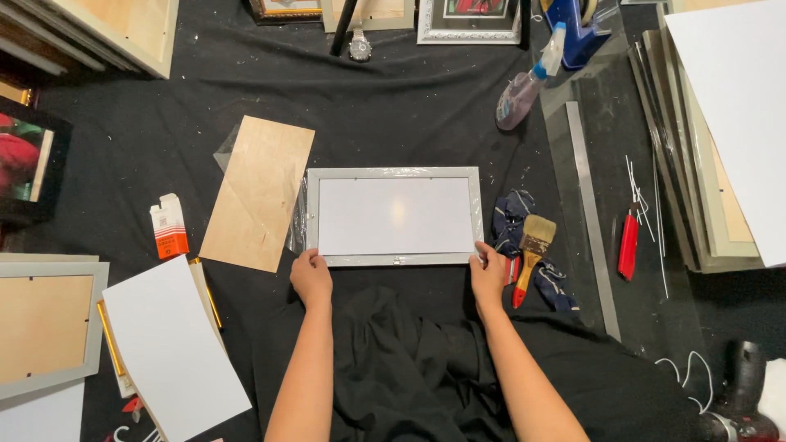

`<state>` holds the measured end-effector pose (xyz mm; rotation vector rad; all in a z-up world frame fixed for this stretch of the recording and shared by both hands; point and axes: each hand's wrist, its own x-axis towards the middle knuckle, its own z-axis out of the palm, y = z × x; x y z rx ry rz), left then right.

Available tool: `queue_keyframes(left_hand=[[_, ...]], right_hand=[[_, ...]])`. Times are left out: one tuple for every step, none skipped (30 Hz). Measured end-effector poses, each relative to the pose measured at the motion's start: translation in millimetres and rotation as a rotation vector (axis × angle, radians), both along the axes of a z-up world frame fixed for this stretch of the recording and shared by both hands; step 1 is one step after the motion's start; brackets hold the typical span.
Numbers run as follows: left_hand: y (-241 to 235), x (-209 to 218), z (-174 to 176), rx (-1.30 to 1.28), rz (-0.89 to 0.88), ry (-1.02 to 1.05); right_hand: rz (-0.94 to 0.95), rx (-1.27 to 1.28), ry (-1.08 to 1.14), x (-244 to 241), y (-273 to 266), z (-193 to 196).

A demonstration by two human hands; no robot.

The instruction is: A person prepares a paper insert for a picture frame by brushing the frame clean and then cutting the paper to the correct dimensions using a ruler and a utility knife.

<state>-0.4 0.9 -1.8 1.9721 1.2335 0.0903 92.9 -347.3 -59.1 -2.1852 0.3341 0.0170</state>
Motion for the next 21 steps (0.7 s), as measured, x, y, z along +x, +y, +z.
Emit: queue_keyframes(left_hand=[[-1, 0, -2, 0.001, 0.002, 0.001], [-1, -1, -5, 0.019, -0.033, 0.025], [-1, 0, -7, 0.036, -0.067, 0.047], [-2, 1, -5, 0.037, -0.066, 0.046], [-3, 1, -3, 0.035, -0.076, 0.045], [-4, 0, -1, 0.032, -0.086, 0.045], [-4, 0, -3, 0.031, -0.086, 0.047], [-4, 0, -6, 0.007, -0.069, 0.004], [-2, 1, -8, -0.015, -0.052, -0.04], [-3, 1, -4, -0.014, -0.051, -0.039], [-4, 2, 0, -0.045, -0.036, -0.055], [-4, 2, 3, -0.076, -0.022, -0.07], [-4, 3, -3, -0.075, -0.021, -0.069], [-3, 4, -10, -0.057, -0.033, -0.066], [-2, 3, -17, -0.04, -0.043, -0.064], [-3, 3, -14, -0.038, -0.039, -0.062], [-4, 4, -11, 0.007, -0.056, -0.043], [-5, 6, -8, 0.052, -0.072, -0.025], [-5, 7, -11, 0.053, -0.072, -0.027], [-5, 8, -13, 0.083, -0.083, -0.015], [-5, 7, -16, 0.112, -0.095, 0.0]], right_hand=[[0.002, 0.001, 0.001, -1, 1, 2], [0.004, -0.008, 0.011, -3, 2, 5], [0.006, -0.016, 0.02, -3, 3, 7], [0.008, -0.015, 0.019, -2, 4, 8], [0.027, -0.043, 0.013, -4, 4, 8], [0.047, -0.072, 0.008, -5, 4, 8], [0.048, -0.072, 0.01, -7, 5, 12], [0.102, -0.153, -0.021, -9, 7, 15], [0.156, -0.231, -0.054, -11, 9, 18], [0.158, -0.231, -0.054, -13, 12, 19], [0.207, -0.328, -0.101, -14, 16, 20], [0.255, -0.425, -0.15, -16, 19, 21], [0.256, -0.423, -0.149, -16, 23, 24], [0.302, -0.439, -0.207, -15, 27, 27], [0.351, -0.454, -0.267, -15, 31, 30], [0.355, -0.452, -0.266, -15, 34, 31], [0.378, -0.464, -0.281, -13, 37, 33], [0.401, -0.475, -0.296, -11, 39, 34], [0.401, -0.475, -0.299, -9, 41, 33], [0.429, -0.503, -0.329, -6, 42, 32], [0.458, -0.531, -0.357, -6, 42, 30]])
